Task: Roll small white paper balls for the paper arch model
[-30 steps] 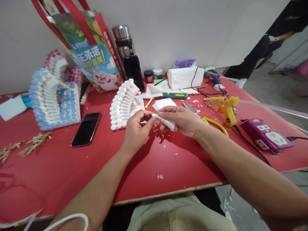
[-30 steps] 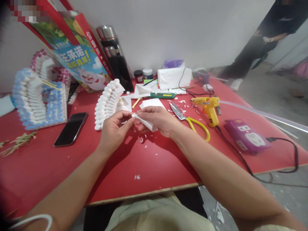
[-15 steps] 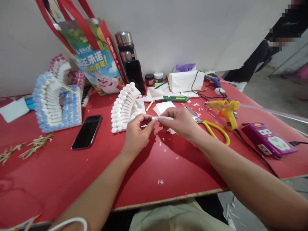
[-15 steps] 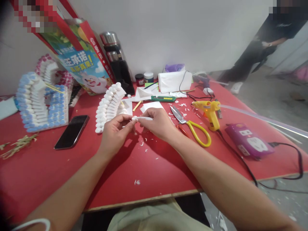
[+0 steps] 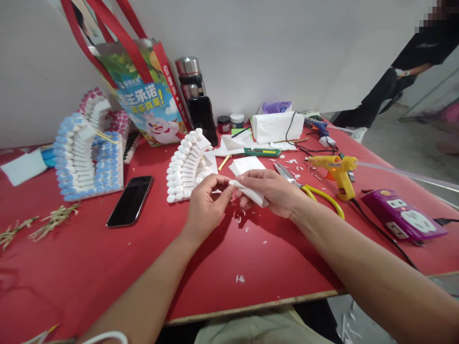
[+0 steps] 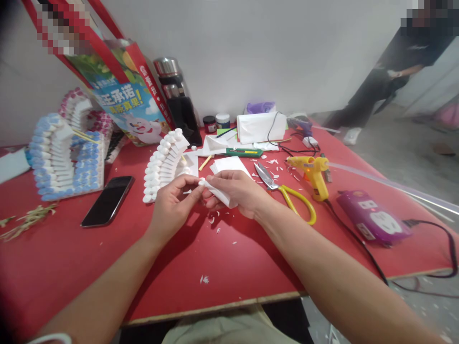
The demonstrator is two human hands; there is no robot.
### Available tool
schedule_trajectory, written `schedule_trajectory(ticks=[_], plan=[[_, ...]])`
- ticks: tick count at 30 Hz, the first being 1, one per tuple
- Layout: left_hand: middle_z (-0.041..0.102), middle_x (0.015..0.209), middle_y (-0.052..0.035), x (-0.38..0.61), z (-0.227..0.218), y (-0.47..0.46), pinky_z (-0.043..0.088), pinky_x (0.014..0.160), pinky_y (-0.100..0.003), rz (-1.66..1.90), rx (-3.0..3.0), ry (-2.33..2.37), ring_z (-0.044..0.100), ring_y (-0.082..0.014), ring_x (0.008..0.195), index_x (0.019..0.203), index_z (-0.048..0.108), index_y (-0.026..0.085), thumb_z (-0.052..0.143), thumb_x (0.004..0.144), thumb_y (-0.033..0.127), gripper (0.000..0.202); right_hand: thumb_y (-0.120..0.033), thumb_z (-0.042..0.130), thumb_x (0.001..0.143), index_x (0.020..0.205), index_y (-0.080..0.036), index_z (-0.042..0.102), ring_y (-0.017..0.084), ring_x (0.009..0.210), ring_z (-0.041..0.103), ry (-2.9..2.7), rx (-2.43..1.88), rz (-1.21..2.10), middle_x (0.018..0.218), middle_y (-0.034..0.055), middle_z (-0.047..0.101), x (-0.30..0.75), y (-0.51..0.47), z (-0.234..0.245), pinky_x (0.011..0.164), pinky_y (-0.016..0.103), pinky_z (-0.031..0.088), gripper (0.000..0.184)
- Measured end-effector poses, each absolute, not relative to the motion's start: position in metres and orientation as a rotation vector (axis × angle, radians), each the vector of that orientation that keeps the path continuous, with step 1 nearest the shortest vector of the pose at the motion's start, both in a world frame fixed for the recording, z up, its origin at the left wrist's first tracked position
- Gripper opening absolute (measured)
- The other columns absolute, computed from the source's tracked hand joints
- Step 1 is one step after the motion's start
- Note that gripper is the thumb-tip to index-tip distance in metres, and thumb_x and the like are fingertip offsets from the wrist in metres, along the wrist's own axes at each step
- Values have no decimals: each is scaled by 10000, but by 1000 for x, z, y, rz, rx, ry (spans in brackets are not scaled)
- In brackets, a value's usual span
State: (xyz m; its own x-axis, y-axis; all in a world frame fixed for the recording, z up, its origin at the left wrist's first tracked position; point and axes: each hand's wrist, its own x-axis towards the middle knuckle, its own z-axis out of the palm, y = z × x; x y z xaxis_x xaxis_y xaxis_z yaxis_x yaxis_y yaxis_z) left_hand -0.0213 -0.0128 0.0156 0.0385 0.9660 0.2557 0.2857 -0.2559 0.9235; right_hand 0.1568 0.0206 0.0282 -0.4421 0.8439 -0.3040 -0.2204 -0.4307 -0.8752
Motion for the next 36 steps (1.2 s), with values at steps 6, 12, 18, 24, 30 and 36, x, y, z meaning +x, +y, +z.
schedule_trajectory(ticks=[6, 12, 18, 24, 30, 36], plan=[[676, 839, -22, -22, 16, -12, 528, 659, -253, 1239, 1570, 1299, 636, -139, 705, 897, 691, 172, 716, 897, 359, 189, -287, 831, 812, 843, -138, 661, 127, 565, 682, -1093, -1048, 1877, 733, 28, 707, 159, 22, 25, 550, 243, 574, 228], [681, 781, -20, -22, 18, -12, 538, 644, -279, 1214, 1476, 1322, 650, -155, 671, 898, 684, 173, 734, 880, 372, 206, -322, 871, 756, 892, -164, 656, 132, 548, 679, -1275, -1145, 1705, 652, 4, 688, 157, 22, 28, 477, 202, 454, 299], [678, 762, -18, -20, 18, -13, 547, 626, -288, 1199, 1438, 1325, 656, -161, 651, 892, 686, 175, 755, 864, 422, 258, -337, 766, 835, 862, -182, 640, 126, 530, 620, -1537, -1266, 1430, 600, -15, 645, 153, 18, 26, 502, 227, 431, 201], [660, 742, -16, -19, 15, -12, 568, 593, -306, 1191, 1358, 1310, 651, -165, 616, 892, 677, 172, 773, 849, 419, 268, -281, 656, 848, 782, -185, 652, 132, 658, 565, -1771, -1248, 1012, 717, -6, 654, 152, 19, 14, 593, 262, 402, 117], [677, 806, -26, -18, 12, -11, 591, 596, -307, 1223, 1266, 1282, 642, -153, 632, 902, 674, 165, 794, 829, 400, 274, -263, 613, 858, 788, -182, 686, 123, 634, 497, -1802, -1294, 868, 687, -13, 630, 148, 14, 14, 583, 267, 363, 129], [676, 818, -21, -20, 15, -11, 578, 641, -269, 1283, 1394, 1290, 658, -130, 647, 844, 699, 155, 783, 841, 347, 209, -230, 599, 871, 767, -175, 690, 110, 562, 422, -1892, -1201, 740, 588, -23, 522, 146, 8, 18, 566, 265, 323, 149]])
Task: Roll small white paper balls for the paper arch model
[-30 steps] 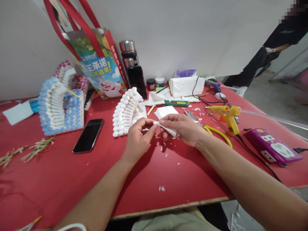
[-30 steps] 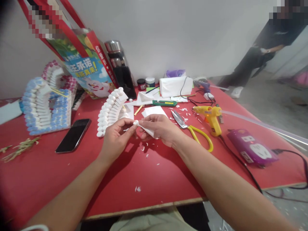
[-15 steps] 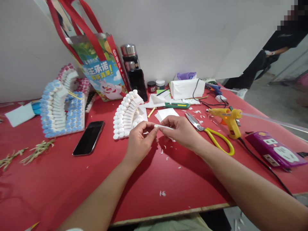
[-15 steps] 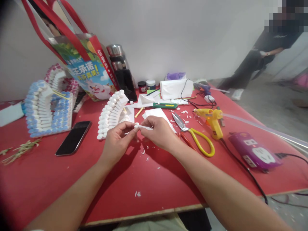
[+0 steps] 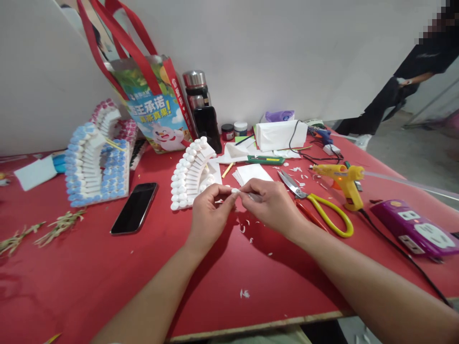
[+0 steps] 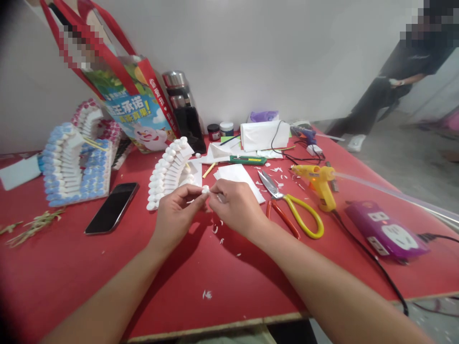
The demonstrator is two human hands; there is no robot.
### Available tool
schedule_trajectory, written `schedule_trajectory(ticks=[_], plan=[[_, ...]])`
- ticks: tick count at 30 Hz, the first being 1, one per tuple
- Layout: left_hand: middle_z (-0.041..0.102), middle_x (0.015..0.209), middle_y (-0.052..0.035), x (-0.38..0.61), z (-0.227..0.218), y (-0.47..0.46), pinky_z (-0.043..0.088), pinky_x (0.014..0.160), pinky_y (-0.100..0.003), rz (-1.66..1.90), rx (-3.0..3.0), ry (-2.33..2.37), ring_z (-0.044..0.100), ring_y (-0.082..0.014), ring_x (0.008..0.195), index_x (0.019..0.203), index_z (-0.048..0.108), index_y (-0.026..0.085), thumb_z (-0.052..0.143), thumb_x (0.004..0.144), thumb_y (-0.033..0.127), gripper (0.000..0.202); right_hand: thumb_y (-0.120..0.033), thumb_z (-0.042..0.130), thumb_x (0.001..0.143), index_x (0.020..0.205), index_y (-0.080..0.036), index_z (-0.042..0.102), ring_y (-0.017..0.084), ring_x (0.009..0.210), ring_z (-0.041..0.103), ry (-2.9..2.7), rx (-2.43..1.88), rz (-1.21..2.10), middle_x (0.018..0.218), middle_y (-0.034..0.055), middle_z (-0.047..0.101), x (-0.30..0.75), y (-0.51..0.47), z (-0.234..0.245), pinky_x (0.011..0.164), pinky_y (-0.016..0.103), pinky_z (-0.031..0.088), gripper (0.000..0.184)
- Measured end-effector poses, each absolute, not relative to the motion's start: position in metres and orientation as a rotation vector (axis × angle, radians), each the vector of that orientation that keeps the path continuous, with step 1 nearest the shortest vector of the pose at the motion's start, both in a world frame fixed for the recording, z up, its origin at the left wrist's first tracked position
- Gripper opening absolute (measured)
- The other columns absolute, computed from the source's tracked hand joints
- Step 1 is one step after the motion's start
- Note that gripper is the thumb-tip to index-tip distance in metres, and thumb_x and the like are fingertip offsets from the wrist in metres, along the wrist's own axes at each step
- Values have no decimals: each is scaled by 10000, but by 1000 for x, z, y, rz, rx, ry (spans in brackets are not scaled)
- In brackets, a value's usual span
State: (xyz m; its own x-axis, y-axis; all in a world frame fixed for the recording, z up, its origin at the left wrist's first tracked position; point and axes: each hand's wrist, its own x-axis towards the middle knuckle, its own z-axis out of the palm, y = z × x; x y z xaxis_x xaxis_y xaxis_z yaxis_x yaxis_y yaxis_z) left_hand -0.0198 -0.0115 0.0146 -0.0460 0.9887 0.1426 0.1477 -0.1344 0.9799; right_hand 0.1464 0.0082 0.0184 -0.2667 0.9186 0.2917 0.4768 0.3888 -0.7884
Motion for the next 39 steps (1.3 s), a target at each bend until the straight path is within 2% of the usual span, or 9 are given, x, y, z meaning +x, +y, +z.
schedule_trajectory(ticks=[5, 11, 16, 19, 25, 32, 39], plan=[[674, 755, -4, -25, 17, -11, 587, 615, -268, 1318, 1415, 1225, 669, -128, 585, 770, 720, 159, 826, 778, 260, 146, -223, 588, 892, 795, -175, 691, 102, 535, 418, -1968, -1084, 772, 618, -10, 585, 154, 8, 24, 551, 261, 328, 150], [703, 623, -6, -31, 16, -7, 596, 536, -270, 1228, 1277, 1084, 683, -154, 510, 746, 692, 155, 880, 708, 229, 206, -211, 607, 905, 800, -179, 707, 116, 582, 545, -1961, -960, 995, 679, 10, 658, 159, 9, 31, 571, 253, 397, 148], [726, 632, -7, -31, 19, -7, 618, 544, -273, 1212, 1258, 1038, 712, -167, 523, 880, 758, 145, 859, 738, 178, 178, -221, 617, 914, 806, -179, 712, 110, 532, 531, -1903, -989, 1051, 631, -5, 635, 159, 7, 30, 519, 249, 377, 149], [735, 629, -14, -30, 18, -8, 624, 561, -262, 1208, 1258, 1024, 717, -160, 540, 864, 775, 145, 847, 760, 171, 129, -218, 606, 925, 787, -180, 703, 101, 505, 511, -1907, -969, 1073, 592, -20, 611, 161, 7, 30, 497, 240, 367, 172], [739, 606, -15, -26, 19, -12, 620, 560, -249, 1217, 1268, 1058, 712, -156, 517, 827, 749, 146, 824, 788, 180, 91, -134, 619, 895, 748, -168, 711, 83, 548, 440, -2067, -853, 764, 624, -27, 600, 164, 11, 33, 542, 236, 339, 177], [728, 624, 21, -27, 15, -13, 597, 564, -206, 1303, 1493, 1163, 712, -129, 529, 793, 744, 158, 803, 807, 159, 61, -177, 623, 943, 827, -144, 742, 96, 588, 553, -2071, -834, 882, 682, 6, 676, 166, 15, 31, 598, 237, 398, 170], [755, 702, 9, -28, 6, -16, 578, 624, -211, 1346, 1898, 1267, 715, -117, 599, 842, 769, 174, 738, 874, 150, 50, -208, 666, 892, 771, -149, 727, 107, 575, 547, -2044, -963, 832, 664, 14, 681, 161, 15, 25, 556, 247, 367, 147]])
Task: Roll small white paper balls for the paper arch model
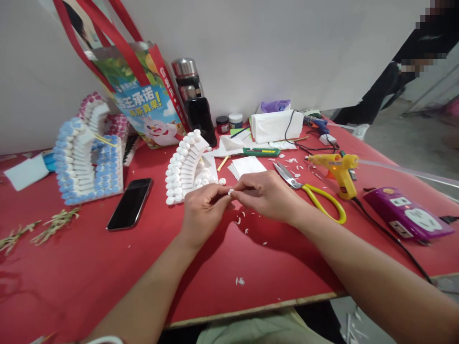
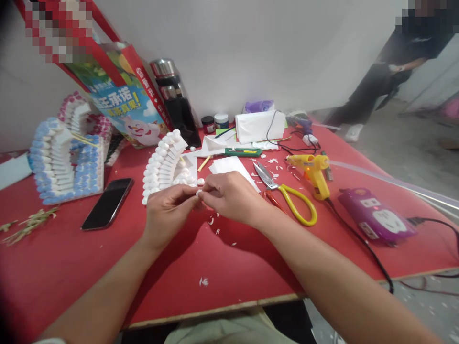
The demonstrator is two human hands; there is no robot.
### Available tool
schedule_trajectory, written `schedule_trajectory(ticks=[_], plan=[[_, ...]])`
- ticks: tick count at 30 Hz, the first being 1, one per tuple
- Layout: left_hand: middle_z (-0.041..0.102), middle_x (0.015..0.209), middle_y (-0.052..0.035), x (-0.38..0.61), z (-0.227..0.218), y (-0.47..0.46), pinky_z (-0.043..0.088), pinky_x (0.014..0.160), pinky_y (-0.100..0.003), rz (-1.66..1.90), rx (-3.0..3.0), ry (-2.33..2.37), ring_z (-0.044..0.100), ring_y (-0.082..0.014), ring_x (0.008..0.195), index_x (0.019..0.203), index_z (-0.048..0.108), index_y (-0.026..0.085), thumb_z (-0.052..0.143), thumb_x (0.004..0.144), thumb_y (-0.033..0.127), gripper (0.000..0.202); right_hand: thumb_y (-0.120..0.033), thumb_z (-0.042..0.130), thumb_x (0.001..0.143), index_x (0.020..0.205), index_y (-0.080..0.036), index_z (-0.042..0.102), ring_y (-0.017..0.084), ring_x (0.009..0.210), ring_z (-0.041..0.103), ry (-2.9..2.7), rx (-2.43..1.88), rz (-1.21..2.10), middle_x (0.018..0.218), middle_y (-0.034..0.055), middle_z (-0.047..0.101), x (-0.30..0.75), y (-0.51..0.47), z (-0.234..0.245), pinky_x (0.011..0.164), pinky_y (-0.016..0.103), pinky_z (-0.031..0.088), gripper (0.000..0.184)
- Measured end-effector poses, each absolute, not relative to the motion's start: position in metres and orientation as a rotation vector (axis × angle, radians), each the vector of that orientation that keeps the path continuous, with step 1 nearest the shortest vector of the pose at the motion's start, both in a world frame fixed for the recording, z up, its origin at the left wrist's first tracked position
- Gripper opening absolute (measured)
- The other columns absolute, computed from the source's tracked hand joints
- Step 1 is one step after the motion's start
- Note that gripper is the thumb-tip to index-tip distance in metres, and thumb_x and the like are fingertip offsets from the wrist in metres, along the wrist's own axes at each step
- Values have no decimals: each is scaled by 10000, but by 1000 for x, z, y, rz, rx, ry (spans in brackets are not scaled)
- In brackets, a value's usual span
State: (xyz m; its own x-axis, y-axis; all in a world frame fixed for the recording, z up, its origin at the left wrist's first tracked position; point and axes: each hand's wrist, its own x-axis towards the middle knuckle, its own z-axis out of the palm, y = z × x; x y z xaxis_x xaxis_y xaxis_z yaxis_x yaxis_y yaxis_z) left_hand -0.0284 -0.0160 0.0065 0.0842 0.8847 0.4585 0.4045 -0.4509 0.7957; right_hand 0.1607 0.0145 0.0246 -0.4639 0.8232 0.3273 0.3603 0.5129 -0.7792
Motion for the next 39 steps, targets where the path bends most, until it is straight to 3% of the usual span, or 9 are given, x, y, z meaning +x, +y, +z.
schedule_trajectory(ticks=[8, 14, 20, 28, 34, 39], plan=[[776, 768, -17, -26, 15, -12, 634, 664, -244, 1209, 1610, 1026, 749, -141, 631, 1067, 793, 171, 691, 940, 222, 170, -255, 689, 860, 751, -148, 688, 129, 557, 630, -1818, -994, 1104, 635, 15, 681, 163, 19, 28, 535, 245, 451, 154], [760, 835, -26, -26, 12, -12, 615, 701, -256, 1228, 1672, 1133, 732, -134, 658, 1105, 781, 188, 675, 966, 305, 210, -402, 793, 820, 744, -155, 645, 161, 520, 698, -1582, -986, 1422, 630, 11, 691, 158, 19, 27, 479, 244, 512, 298], [737, 944, -51, -24, 14, -13, 617, 784, -275, 1219, 1682, 1167, 732, -152, 793, 1082, 731, 177, 648, 981, 348, 215, -436, 868, 749, 780, -167, 628, 148, 523, 686, -1537, -1083, 1485, 664, 24, 717, 159, 21, 32, 484, 231, 509, 362], [749, 869, -45, -21, 14, -13, 622, 762, -288, 1235, 1556, 1189, 735, -156, 720, 1031, 721, 167, 684, 952, 365, 217, -334, 749, 815, 775, -178, 630, 135, 482, 606, -1617, -1169, 1250, 608, -8, 651, 155, 17, 29, 460, 244, 447, 200], [724, 741, 1, -18, 10, -15, 608, 695, -239, 1352, 1599, 1209, 723, -131, 661, 984, 737, 170, 691, 948, 305, 147, -181, 618, 853, 785, -179, 619, 135, 617, 609, -1795, -1077, 889, 677, 8, 701, 148, 5, 26, 589, 248, 428, 68], [768, 792, -9, -25, 10, -18, 611, 711, -254, 1355, 1849, 1296, 755, -143, 670, 1015, 758, 185, 701, 943, 266, 123, -172, 593, 868, 833, -169, 651, 113, 568, 485, -1929, -992, 834, 624, -15, 607, 155, 6, 27, 563, 252, 354, 67]])
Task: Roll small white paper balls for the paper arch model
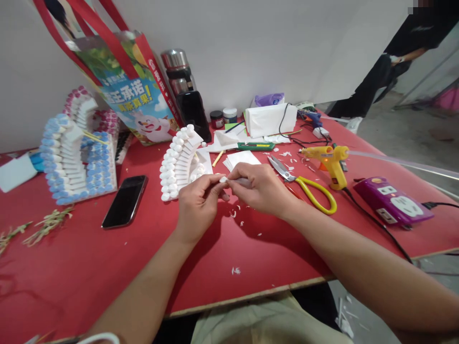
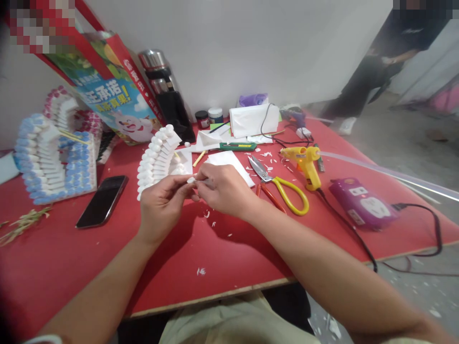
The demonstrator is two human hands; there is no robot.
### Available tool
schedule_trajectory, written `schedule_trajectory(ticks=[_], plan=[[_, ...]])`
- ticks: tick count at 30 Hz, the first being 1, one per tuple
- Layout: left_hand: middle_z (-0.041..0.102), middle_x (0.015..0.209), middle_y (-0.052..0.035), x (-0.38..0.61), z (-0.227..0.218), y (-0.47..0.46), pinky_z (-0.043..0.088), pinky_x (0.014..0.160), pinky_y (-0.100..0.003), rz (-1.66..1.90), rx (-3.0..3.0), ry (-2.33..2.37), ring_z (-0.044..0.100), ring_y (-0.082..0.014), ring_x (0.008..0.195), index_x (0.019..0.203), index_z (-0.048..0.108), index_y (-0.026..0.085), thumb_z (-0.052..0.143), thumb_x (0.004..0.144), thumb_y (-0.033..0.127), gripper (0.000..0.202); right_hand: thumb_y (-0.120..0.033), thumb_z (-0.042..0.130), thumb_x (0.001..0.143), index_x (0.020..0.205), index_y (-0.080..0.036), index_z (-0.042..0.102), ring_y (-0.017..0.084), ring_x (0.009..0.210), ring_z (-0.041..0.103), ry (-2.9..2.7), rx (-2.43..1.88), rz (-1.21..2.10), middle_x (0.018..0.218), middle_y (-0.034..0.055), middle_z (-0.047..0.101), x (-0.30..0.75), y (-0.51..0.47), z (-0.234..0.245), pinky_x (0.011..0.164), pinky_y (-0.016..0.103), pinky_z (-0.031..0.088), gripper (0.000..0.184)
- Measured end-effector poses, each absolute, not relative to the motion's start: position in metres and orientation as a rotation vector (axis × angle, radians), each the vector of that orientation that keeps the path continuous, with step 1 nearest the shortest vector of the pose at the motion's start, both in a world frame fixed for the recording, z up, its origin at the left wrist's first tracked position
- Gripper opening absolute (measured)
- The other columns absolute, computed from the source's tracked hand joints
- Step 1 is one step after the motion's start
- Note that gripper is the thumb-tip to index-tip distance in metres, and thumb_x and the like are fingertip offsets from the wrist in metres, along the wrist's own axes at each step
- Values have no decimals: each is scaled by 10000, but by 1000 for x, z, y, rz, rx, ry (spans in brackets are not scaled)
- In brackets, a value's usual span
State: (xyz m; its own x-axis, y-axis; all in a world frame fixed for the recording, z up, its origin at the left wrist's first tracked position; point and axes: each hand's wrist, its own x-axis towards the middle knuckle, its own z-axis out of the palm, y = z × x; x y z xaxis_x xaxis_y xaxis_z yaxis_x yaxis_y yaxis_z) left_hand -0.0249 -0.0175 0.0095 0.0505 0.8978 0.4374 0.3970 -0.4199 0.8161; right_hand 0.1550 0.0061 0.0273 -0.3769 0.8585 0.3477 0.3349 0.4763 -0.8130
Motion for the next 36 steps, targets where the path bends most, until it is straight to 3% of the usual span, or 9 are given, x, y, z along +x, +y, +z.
schedule_trajectory(ticks=[6, 12, 16, 24, 26, 28, 30, 33, 36], plan=[[782, 785, -2, -30, 10, -15, 644, 688, -274, 1357, 1757, 1161, 761, -160, 650, 917, 788, 195, 784, 866, 244, 71, -197, 631, 858, 781, -178, 664, 112, 573, 465, -1976, -921, 886, 590, -32, 548, 165, 15, 26, 582, 254, 371, 86], [803, 816, -22, -32, 13, -9, 686, 668, -326, 1280, 1524, 1082, 761, -182, 628, 960, 837, 204, 851, 773, 233, 190, -201, 621, 872, 824, -178, 677, 127, 588, 554, -1929, -921, 1033, 619, -14, 621, 166, 13, 27, 589, 256, 403, 76], [799, 790, -14, -30, 14, -8, 681, 713, -318, 1334, 1518, 1096, 772, -181, 672, 933, 837, 205, 838, 791, 221, 143, -226, 618, 886, 802, -169, 644, 127, 568, 581, -1905, -926, 1031, 652, 4, 651, 162, 12, 28, 575, 253, 409, 105], [783, 768, -7, -24, 12, -9, 638, 660, -273, 1417, 1529, 1185, 727, -145, 631, 898, 827, 209, 816, 827, 251, 83, -225, 501, 928, 842, -161, 607, 183, 651, 577, -2170, -1039, 291, 814, 117, 723, 153, 5, 24, 601, 309, 331, 151], [778, 767, -8, -24, 11, -8, 635, 666, -280, 1415, 1536, 1195, 723, -146, 629, 925, 825, 208, 813, 833, 275, 114, -242, 536, 923, 841, -169, 617, 186, 663, 597, -2116, -1037, 444, 814, 103, 725, 154, 6, 27, 607, 307, 365, 136], [771, 769, -6, -27, 11, -7, 629, 674, -283, 1405, 1609, 1196, 713, -142, 628, 956, 821, 214, 797, 852, 289, 130, -318, 631, 910, 863, -186, 626, 182, 665, 636, -1940, -1004, 834, 798, 68, 725, 158, 10, 32, 609, 292, 437, 140], [759, 760, -1, -32, 12, -6, 616, 685, -277, 1404, 1725, 1184, 694, -130, 622, 981, 816, 223, 767, 883, 285, 126, -465, 694, 892, 900, -197, 630, 193, 635, 680, -1650, -988, 1276, 765, 51, 724, 162, 17, 36, 585, 295, 509, 276], [752, 782, -3, -37, 14, -5, 598, 722, -275, 1402, 1893, 1159, 676, -121, 633, 1028, 810, 237, 727, 916, 254, 140, -664, 635, 892, 918, -186, 644, 238, 597, 725, -1274, -1023, 1724, 741, 85, 742, 167, 25, 38, 553, 353, 592, 478], [768, 893, -21, -40, 14, -5, 587, 769, -272, 1366, 2031, 1119, 698, -135, 744, 1069, 805, 253, 693, 936, 212, 179, -695, 619, 894, 896, -157, 672, 264, 648, 760, -1167, -983, 1985, 793, 137, 772, 167, 27, 36, 580, 386, 642, 540]])
